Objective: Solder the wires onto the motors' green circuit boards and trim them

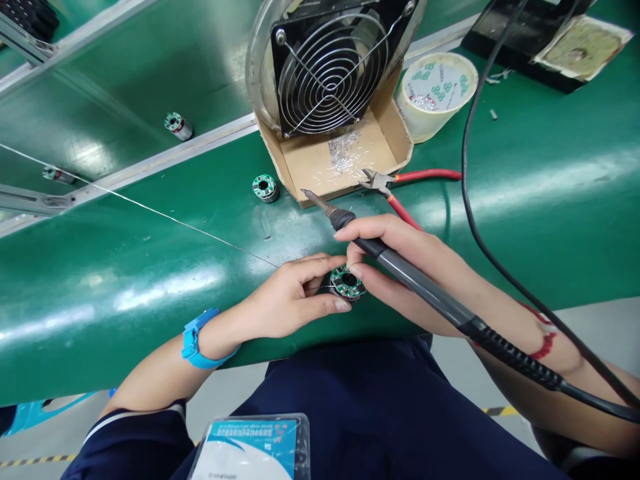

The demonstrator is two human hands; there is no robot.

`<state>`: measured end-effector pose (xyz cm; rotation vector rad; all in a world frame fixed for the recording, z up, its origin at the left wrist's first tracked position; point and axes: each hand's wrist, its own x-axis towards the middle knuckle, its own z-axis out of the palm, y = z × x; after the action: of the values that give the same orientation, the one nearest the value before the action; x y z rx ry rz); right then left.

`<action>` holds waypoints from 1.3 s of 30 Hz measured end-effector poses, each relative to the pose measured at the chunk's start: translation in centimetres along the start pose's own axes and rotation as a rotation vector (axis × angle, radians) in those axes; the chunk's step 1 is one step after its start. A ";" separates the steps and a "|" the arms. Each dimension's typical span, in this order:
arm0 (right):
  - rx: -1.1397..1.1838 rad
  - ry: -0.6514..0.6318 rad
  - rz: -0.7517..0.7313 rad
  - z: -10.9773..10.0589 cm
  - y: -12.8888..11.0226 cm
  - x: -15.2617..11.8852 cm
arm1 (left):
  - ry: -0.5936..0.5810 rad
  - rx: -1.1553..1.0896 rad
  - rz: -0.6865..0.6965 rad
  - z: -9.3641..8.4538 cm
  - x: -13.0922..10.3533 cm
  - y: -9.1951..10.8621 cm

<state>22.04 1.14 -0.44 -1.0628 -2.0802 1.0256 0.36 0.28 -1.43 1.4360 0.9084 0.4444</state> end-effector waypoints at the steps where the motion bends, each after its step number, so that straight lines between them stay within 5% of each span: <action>1: -0.004 0.001 -0.005 0.0 0.1 0.0 | 0.000 -0.001 0.005 0.0 0.0 0.0; 5: 0.021 0.050 -0.010 0.0 0.0 -0.1 | 0.017 -0.026 -0.008 0.0 -0.1 0.0; 11: -0.068 0.287 0.026 0.7 -0.6 -0.4 | 0.088 -0.084 -0.025 -0.2 0.2 -0.5; 17: -0.305 0.264 0.015 3.3 -0.4 -0.3 | 0.301 0.399 0.186 0.1 0.9 -1.0; 20: -0.365 0.268 0.033 3.8 0.4 0.2 | 0.294 0.557 0.142 -0.6 0.6 -0.6; 23: -0.470 0.277 -0.019 3.7 1.9 0.9 | 0.340 0.581 0.102 -4.4 0.2 -0.8; 25: -0.530 0.253 -0.048 3.6 3.0 1.2 | 0.559 0.556 0.089 -9.1 0.4 -1.6; 28: -0.552 0.213 -0.071 3.7 4.0 1.6 | 1.065 0.547 0.014 -18.1 1.5 -3.8; 31: -0.558 0.214 -0.089 4.2 4.2 1.6 | 1.284 0.570 -0.016 -26.1 3.0 -6.0; 33: -0.553 0.222 -0.075 4.6 4.1 1.5 | 1.343 0.576 -0.048 -29.5 3.7 -6.8; 36: -0.516 0.246 -0.042 5.0 4.2 1.4 | 1.292 0.589 -0.079 -31.2 4.3 -7.3; 39: -0.481 0.269 -0.041 5.1 4.3 1.4 | 1.137 0.599 -0.071 -28.8 4.3 -7.6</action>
<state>19.12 2.12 -6.58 -1.2969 -2.1569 0.3352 -20.65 21.14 -6.67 1.6424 2.1262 1.0370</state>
